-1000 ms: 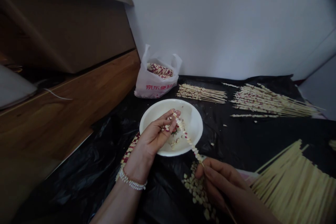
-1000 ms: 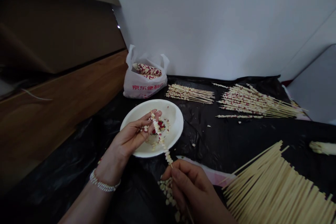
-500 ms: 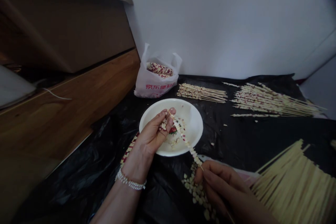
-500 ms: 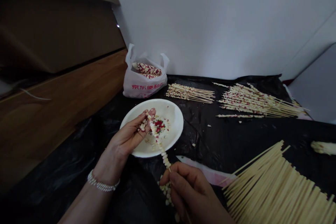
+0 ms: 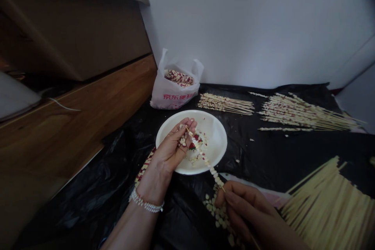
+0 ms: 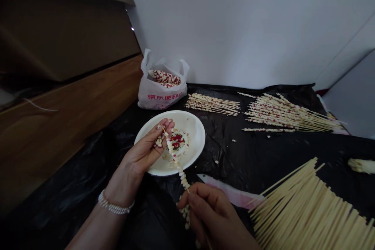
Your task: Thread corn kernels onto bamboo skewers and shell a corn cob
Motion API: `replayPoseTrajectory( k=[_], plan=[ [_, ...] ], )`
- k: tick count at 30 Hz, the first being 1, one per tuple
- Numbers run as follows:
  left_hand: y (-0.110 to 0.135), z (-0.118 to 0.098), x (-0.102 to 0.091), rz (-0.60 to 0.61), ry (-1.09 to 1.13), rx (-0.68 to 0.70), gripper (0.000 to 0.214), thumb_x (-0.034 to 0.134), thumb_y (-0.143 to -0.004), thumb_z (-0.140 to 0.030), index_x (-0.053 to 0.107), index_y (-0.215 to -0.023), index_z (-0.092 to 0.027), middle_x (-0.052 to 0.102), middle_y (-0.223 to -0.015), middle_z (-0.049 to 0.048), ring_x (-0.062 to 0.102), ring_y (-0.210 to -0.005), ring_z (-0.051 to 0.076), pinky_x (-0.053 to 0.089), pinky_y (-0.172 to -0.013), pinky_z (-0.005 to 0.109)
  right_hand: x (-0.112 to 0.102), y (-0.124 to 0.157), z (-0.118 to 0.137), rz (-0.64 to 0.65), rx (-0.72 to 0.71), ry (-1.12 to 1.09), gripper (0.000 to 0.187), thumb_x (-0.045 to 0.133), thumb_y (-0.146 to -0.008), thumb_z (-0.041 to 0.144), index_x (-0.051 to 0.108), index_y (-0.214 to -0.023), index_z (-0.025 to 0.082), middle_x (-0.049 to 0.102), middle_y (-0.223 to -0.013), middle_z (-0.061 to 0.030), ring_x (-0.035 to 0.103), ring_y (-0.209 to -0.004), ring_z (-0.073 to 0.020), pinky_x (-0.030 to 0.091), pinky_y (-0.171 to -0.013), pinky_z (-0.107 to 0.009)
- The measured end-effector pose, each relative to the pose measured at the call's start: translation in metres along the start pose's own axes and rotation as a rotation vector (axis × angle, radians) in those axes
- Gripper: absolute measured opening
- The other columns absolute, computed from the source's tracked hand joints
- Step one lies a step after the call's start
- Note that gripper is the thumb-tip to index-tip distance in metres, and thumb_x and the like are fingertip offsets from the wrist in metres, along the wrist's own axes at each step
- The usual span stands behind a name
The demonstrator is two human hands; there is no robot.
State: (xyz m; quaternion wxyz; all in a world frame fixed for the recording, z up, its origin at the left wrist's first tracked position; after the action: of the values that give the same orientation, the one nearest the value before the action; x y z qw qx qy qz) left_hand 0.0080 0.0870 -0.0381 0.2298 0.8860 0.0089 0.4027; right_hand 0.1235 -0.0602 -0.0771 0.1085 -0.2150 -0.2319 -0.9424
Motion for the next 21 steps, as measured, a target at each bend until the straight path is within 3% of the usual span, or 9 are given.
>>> replayPoseTrajectory(
  k=[14,21],
  plan=[
    [0.0004,-0.0046,-0.0011,0.015,-0.05,0.062,0.028,0.051,-0.085,0.003,0.067,-0.102,-0.012,0.074,-0.094,0.0079,0.071,-0.084,0.014,0.058,-0.065,0.017,0.0022,-0.0026,0.0002,0.004,0.019,-0.032,0.038,0.065,-0.08,0.057,0.064,-0.079,0.019,0.038,-0.038,0.0105,0.022,-0.034,-0.0035,0.015,-0.035,-0.016],
    [-0.0011,-0.0085,-0.0042,-0.027,-0.073,0.131,0.031,0.053,-0.081,0.006,0.068,-0.101,-0.012,0.074,-0.099,0.009,0.071,-0.087,0.015,0.058,-0.066,0.015,0.0058,0.0004,0.0002,0.039,0.006,-0.099,0.033,0.064,-0.083,0.052,0.066,-0.08,0.02,0.038,-0.038,0.0106,0.021,-0.033,-0.0029,0.016,-0.035,-0.015]
  ],
)
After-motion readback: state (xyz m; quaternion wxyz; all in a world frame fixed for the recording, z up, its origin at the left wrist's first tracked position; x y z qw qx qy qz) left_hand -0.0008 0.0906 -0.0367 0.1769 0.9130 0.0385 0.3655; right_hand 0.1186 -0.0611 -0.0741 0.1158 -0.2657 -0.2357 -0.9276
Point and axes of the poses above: each hand's wrist, its own y-axis away from the middle knuckle, its own x-axis out of the palm, z = x × y, the point moved 9 cm from there along -y, towards the middle knuckle
